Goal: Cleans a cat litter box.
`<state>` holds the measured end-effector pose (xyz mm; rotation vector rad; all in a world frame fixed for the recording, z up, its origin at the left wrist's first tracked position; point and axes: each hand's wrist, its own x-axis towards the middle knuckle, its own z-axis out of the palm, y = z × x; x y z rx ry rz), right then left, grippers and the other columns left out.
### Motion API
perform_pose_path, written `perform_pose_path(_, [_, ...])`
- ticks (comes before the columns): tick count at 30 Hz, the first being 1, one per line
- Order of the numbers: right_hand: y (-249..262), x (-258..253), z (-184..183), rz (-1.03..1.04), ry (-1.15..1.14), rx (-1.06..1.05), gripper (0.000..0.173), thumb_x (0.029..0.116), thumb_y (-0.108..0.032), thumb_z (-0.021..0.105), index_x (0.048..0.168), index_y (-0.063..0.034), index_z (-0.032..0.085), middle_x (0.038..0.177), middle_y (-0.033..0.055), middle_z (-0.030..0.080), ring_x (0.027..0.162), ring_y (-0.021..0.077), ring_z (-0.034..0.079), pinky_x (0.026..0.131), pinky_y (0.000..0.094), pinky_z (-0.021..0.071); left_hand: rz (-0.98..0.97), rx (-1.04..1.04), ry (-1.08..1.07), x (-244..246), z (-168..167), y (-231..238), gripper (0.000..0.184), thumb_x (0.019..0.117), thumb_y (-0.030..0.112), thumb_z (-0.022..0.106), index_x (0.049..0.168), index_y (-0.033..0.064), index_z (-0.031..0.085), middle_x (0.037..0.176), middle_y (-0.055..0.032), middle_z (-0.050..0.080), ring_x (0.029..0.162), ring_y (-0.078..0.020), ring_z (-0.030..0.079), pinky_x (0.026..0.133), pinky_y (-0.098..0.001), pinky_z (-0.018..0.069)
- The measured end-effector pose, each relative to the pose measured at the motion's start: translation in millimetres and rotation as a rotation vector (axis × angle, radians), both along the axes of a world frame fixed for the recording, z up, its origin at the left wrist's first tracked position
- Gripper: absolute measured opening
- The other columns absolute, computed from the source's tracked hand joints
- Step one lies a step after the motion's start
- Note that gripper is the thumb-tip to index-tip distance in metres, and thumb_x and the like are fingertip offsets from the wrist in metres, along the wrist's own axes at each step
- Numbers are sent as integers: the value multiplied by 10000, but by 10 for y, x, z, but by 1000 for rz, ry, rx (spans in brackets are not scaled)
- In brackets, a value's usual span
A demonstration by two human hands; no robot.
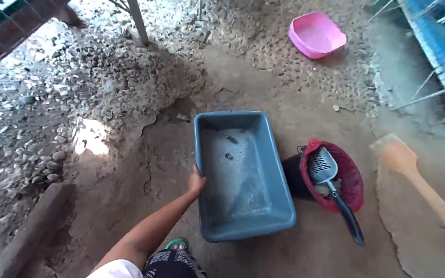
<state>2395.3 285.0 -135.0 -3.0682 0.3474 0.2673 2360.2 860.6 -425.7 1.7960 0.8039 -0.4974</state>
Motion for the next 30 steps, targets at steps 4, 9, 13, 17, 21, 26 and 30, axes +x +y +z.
perform_pose_path(4, [1578, -420, -531, 417, 64, 333, 508, 1004, -43, 585, 1498, 28, 491, 1178, 296, 699, 934, 425, 724, 835, 601, 576, 31, -22, -11, -184, -13, -149, 770, 929, 36, 648, 1579, 44, 235, 1293, -315, 608, 1185, -456, 628, 987, -601, 505])
perform_pose_path(9, [2980, -811, -1409, 404, 562, -68, 543, 1032, -49, 487, 1542, -235, 506, 1344, 245, 616, 1182, 420, 639, 989, 545, 523, 65, -24, 5, -268, -59, -237, 789, 935, 60, 656, 1592, 72, 221, 1240, -312, 630, 1156, -470, 637, 964, -628, 507])
perform_pose_path(13, [3317, -920, -1947, 480, 616, -212, 550, 1013, -17, 490, 1548, -142, 472, 1399, 279, 545, 1219, 444, 604, 942, 527, 553, 82, -54, 27, -254, -166, -272, 799, 920, 44, 662, 1590, 103, 230, 1253, -291, 634, 1169, -452, 637, 969, -625, 508])
perform_pose_path(17, [3940, -537, -2157, 418, 509, -73, 475, 1038, -22, 449, 1513, 1, 459, 1404, 305, 537, 1197, 470, 613, 930, 572, 551, 170, 182, -166, -112, -2110, -536, 765, 783, 251, 763, 1440, 258, 369, 940, -69, 706, 841, -264, 723, 659, -542, 609])
perform_pose_path(21, [4221, -324, -1815, 398, 523, -26, 426, 1070, -55, 419, 1482, 27, 495, 1453, 301, 512, 1213, 467, 608, 964, 594, 518, 237, 189, -199, 107, -2736, -513, 783, 776, 262, 793, 1425, 283, 354, 941, -52, 693, 843, -244, 719, 666, -530, 613])
perform_pose_path(26, [3982, -719, -1528, 388, 715, -86, 494, 1097, -84, 390, 1588, -40, 364, 1541, 283, 437, 1318, 446, 551, 1073, 544, 466, 149, -94, -3, -143, -160, -171, 820, 914, 24, 672, 1591, 88, 213, 1262, -312, 621, 1171, -468, 629, 968, -635, 504])
perform_pose_path(30, [4100, -589, -2075, 347, 604, -11, 511, 1086, -64, 395, 1591, -20, 333, 1511, 310, 447, 1243, 472, 594, 1005, 572, 511, 178, 19, -62, -130, -1008, -364, 812, 836, 125, 731, 1512, 167, 281, 1055, -193, 699, 982, -375, 708, 797, -596, 586])
